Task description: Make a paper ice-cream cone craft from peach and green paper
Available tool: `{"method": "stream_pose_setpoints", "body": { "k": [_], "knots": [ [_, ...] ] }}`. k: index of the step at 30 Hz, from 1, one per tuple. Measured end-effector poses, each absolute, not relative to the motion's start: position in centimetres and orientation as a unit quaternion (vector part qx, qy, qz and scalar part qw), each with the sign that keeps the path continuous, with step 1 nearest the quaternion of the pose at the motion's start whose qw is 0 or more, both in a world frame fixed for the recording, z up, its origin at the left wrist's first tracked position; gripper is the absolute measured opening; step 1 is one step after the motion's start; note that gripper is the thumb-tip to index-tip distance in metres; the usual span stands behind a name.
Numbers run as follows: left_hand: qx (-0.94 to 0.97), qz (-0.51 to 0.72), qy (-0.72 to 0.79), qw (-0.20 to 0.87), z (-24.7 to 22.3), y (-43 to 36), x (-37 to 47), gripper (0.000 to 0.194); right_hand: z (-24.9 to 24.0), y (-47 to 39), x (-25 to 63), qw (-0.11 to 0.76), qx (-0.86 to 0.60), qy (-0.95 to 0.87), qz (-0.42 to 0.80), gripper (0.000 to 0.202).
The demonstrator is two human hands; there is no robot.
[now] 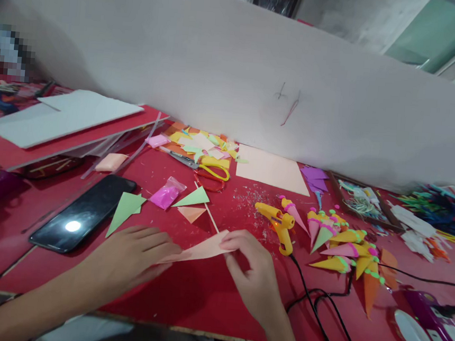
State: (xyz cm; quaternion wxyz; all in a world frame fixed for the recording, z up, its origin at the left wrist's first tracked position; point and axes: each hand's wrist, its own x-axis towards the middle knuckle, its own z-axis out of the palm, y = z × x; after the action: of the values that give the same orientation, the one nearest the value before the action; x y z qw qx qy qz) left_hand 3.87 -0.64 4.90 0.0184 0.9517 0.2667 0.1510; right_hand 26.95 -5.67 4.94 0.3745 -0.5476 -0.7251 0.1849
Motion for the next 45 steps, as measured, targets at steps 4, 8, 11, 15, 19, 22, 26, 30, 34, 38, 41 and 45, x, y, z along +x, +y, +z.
{"method": "stream_pose_setpoints", "body": {
  "k": [4, 8, 11, 15, 19, 22, 26, 30, 34, 38, 41, 45],
  "knots": [
    [0.935, 0.205, 0.287, -0.028, 4.6, -0.8, 3.0, 0.019, 4.4, -5.9, 27.4, 0.347, -0.577, -0.73, 0.117, 0.015],
    [0.948, 0.186, 0.252, -0.062, 4.1, -2.1, 4.1, 0.012, 4.2, -6.7, 25.6, 0.236, -0.546, -0.803, 0.019, 0.033],
    [0.961, 0.171, 0.214, -0.046, 3.3, -3.1, 5.3, 0.008, 3.6, -7.2, 24.3, 0.19, -0.475, -0.859, 0.035, 0.028],
    [0.967, 0.102, 0.231, 0.02, 2.6, -3.2, 5.8, 0.019, 2.1, -7.5, 24.6, 0.197, -0.502, -0.839, 0.068, 0.023],
    [0.963, 0.063, 0.244, 0.1, 2.6, -1.7, 5.2, 0.036, 0.6, -8.1, 26.2, 0.189, -0.539, -0.816, 0.081, 0.024],
    [0.969, 0.076, 0.216, 0.097, 2.2, 0.1, 5.0, 0.039, -0.1, -8.4, 26.8, 0.172, -0.553, -0.812, 0.078, 0.025],
    [0.964, 0.052, 0.259, 0.006, 1.0, 2.7, 5.1, 0.036, -0.3, -8.3, 26.9, 0.171, -0.552, -0.811, 0.093, 0.025],
    [0.938, 0.027, 0.338, -0.069, 0.7, 3.6, 4.5, 0.04, -0.1, -8.2, 27.1, 0.166, -0.56, -0.804, 0.109, 0.026],
    [0.96, 0.028, 0.279, -0.008, 1.4, 3.0, 3.9, 0.043, 0.4, -8.0, 27.5, 0.146, -0.562, -0.805, 0.126, 0.025],
    [0.971, 0.028, 0.217, 0.096, 1.0, 2.5, 3.7, 0.058, 0.9, -7.5, 27.9, 0.135, -0.553, -0.807, 0.157, 0.022],
    [0.966, 0.022, 0.212, 0.146, 0.3, 2.6, 3.5, 0.072, 1.0, -6.9, 27.9, 0.144, -0.541, -0.808, 0.181, 0.018],
    [0.962, 0.017, 0.202, 0.185, -0.3, 2.9, 3.4, 0.078, 0.9, -5.6, 27.2, 0.163, -0.53, -0.808, 0.201, 0.014]
  ]
}}
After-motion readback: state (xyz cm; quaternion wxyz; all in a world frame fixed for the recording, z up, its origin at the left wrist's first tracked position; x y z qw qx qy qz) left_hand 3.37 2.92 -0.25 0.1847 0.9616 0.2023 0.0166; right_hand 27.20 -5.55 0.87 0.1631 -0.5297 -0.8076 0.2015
